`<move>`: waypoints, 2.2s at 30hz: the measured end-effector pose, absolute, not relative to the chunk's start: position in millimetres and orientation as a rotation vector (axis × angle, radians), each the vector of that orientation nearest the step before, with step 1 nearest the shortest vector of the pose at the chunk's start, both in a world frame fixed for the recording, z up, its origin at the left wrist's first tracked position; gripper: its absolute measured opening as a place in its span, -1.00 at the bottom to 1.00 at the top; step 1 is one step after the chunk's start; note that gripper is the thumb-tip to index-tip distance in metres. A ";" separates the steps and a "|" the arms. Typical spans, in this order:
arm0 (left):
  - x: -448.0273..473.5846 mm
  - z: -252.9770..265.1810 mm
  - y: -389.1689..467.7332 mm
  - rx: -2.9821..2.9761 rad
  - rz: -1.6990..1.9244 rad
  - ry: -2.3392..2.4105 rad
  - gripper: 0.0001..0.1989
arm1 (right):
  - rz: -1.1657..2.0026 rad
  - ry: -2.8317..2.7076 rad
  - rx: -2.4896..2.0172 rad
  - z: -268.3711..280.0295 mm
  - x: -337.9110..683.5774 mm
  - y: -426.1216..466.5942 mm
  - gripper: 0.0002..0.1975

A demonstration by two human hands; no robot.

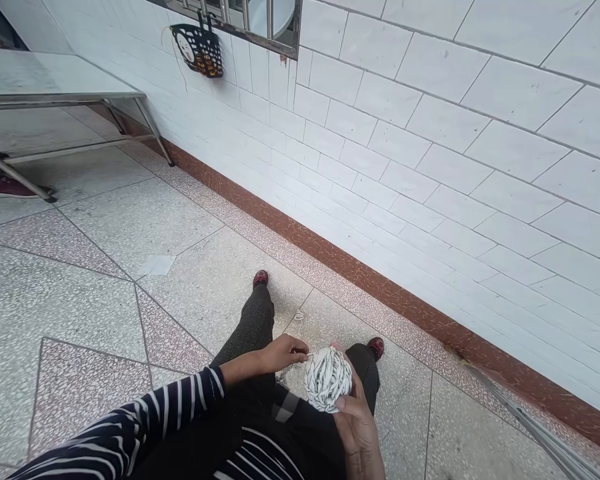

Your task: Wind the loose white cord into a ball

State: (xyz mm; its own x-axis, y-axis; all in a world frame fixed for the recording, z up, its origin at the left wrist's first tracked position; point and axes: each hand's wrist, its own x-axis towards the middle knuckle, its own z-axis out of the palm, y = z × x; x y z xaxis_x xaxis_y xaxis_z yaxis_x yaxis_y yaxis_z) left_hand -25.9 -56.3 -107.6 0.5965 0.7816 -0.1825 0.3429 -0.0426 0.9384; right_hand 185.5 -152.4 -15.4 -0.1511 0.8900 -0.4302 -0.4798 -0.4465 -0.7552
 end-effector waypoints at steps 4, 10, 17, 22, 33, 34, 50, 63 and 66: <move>-28.2 -104.8 -52.4 1.467 0.505 1.058 -0.64 | 1.776 -0.556 -1.092 -9.5 183.0 -154.1 -0.18; -31.8 -94.1 -55.1 0.958 0.592 0.907 -0.46 | 1.637 -0.537 -1.164 -7.0 194.7 -152.6 -0.16; -38.0 -91.2 -61.2 1.241 0.466 0.929 -0.73 | 1.648 -0.508 -1.158 -5.8 192.3 -155.6 -0.14; -37.5 -90.6 -60.7 1.772 0.390 0.965 -0.83 | 1.671 -0.487 -1.143 -5.6 190.6 -155.7 -0.13; -54.7 -78.0 -14.4 1.704 0.536 1.354 -0.74 | 1.620 -0.472 -1.111 -37.5 229.4 -164.7 -0.16; -54.9 -78.9 -10.0 1.692 0.538 1.343 -0.73 | 1.630 -0.462 -1.088 -36.7 231.9 -164.9 -0.16; -51.0 -72.9 31.6 1.670 0.667 1.373 -0.70 | 1.407 -0.322 -0.986 -9.6 246.8 -155.9 -0.18; -28.4 -40.7 43.0 1.440 0.927 1.215 -0.72 | 1.301 -0.454 -1.105 15.1 236.1 -139.7 -0.16; -29.8 -30.3 44.6 1.402 0.985 1.214 -0.74 | 1.318 -0.461 -1.108 11.5 241.8 -139.9 -0.19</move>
